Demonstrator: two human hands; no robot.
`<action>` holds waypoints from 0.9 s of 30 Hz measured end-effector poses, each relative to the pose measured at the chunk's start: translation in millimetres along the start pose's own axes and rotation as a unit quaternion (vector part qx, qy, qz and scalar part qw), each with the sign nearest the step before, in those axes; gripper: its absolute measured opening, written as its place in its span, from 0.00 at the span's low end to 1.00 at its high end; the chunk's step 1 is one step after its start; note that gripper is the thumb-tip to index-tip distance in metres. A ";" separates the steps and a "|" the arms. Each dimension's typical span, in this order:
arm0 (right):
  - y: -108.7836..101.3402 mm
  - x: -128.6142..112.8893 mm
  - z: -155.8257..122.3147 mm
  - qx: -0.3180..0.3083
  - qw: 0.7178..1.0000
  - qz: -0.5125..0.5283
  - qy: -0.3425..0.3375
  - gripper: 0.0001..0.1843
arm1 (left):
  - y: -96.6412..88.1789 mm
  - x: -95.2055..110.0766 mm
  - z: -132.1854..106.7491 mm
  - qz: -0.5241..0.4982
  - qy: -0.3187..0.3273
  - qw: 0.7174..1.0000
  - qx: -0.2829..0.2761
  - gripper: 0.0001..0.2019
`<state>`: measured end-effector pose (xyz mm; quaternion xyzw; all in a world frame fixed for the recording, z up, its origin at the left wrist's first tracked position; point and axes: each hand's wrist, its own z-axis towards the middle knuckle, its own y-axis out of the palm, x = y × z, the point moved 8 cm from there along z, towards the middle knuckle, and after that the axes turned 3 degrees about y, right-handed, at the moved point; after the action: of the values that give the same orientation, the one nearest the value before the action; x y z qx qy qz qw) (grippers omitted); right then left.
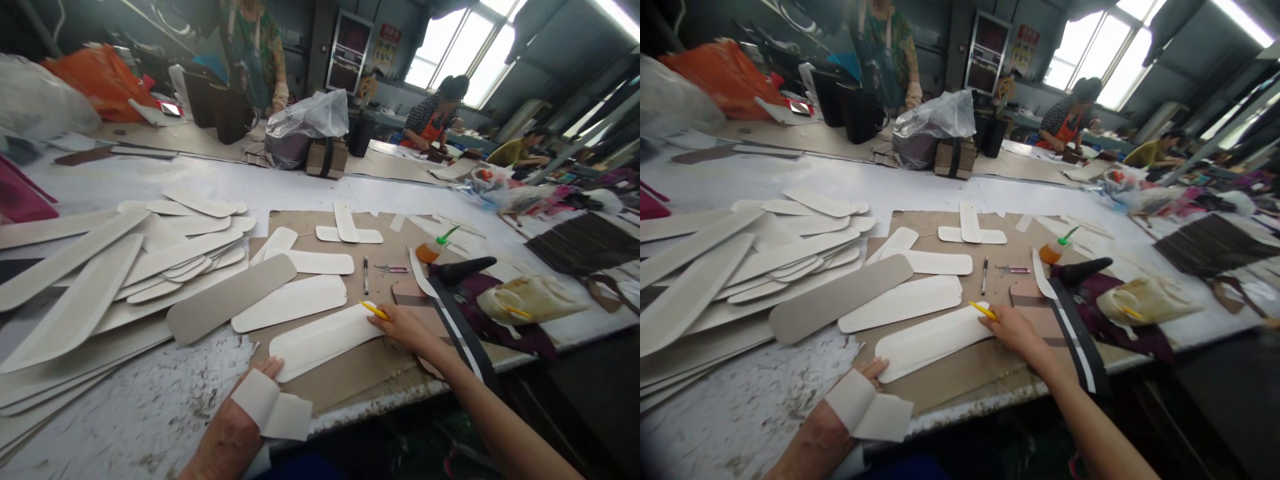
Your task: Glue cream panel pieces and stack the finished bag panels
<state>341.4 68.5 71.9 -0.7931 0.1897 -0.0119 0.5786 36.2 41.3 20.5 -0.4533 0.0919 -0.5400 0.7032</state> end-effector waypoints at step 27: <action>8.2 -11.7 6.1 0.061 0.995 -0.083 0.008 0.19 | 18.7 -37.1 -10.3 -0.009 0.032 0.996 0.079 0.21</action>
<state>329.6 75.6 64.7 -0.7695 0.1269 -0.0781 0.6210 27.6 67.2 -12.6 -0.3794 0.0674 -0.5665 0.7284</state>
